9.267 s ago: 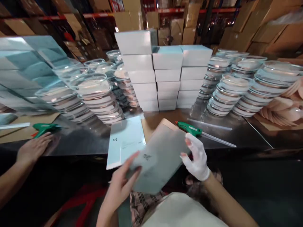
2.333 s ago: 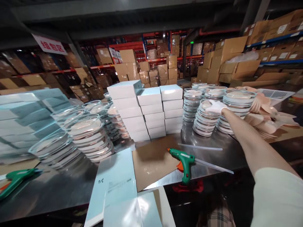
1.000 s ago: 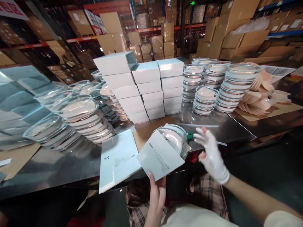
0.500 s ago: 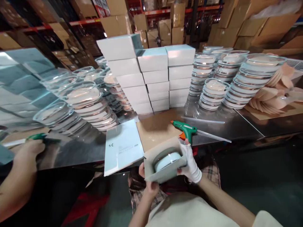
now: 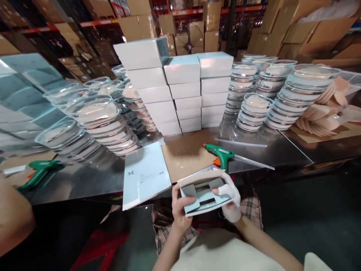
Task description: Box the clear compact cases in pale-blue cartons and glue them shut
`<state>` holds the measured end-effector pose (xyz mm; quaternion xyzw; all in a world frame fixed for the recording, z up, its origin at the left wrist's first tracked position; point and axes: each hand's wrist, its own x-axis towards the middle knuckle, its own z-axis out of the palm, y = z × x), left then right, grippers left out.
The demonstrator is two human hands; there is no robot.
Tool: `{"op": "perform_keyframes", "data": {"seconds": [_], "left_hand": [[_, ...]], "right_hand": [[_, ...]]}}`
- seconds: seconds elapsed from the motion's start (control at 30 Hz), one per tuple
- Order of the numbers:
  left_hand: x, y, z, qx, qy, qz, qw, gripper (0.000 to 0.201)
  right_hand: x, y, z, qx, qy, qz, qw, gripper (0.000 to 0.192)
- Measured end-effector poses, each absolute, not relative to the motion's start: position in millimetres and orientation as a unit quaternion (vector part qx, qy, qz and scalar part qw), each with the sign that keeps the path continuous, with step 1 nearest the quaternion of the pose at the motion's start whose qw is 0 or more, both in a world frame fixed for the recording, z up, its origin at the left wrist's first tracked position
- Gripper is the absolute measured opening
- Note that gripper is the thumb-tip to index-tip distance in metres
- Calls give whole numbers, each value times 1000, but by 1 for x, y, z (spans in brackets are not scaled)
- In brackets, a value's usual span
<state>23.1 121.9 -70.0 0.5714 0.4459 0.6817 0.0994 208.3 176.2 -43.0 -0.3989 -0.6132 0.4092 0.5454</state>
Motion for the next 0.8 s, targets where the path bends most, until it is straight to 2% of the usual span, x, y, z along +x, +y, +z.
{"op": "perform_keyframes", "data": {"seconds": [0.1, 0.2, 0.27, 0.33, 0.4, 0.47, 0.53, 0.57, 0.63, 0.73, 0.8], "left_hand": [[32, 116, -65, 554, 449, 691, 117, 37], [35, 112, -65, 548, 460, 684, 142, 58], [31, 109, -68, 608, 456, 634, 144, 53], [25, 107, -73, 630, 467, 605, 134, 39], [22, 105, -80, 589, 507, 618, 119, 30], [21, 105, -88, 546, 554, 620, 103, 26], [22, 109, -96, 524, 586, 612, 89, 26], [22, 111, -100, 517, 597, 608, 83, 27], [21, 117, -104, 508, 611, 601, 82, 30], [19, 125, -102, 503, 622, 588, 120, 35], [18, 127, -95, 487, 623, 590, 161, 38]], "right_hand": [[199, 178, -33, -415, -527, 408, 619, 39], [192, 180, -30, -414, -474, 414, 658, 58], [197, 184, -31, -420, -483, 419, 644, 60], [211, 193, -30, -452, -528, 397, 599, 49], [229, 214, -24, -542, -581, 330, 511, 37], [244, 243, -13, -659, -607, 269, 353, 37], [248, 272, -4, -730, -600, 262, 197, 41], [248, 285, -2, -741, -594, 273, 150, 42], [244, 302, -1, -742, -584, 299, 138, 38], [243, 311, -7, -725, -561, 351, 191, 22], [247, 306, -10, -702, -537, 402, 237, 19]]}}
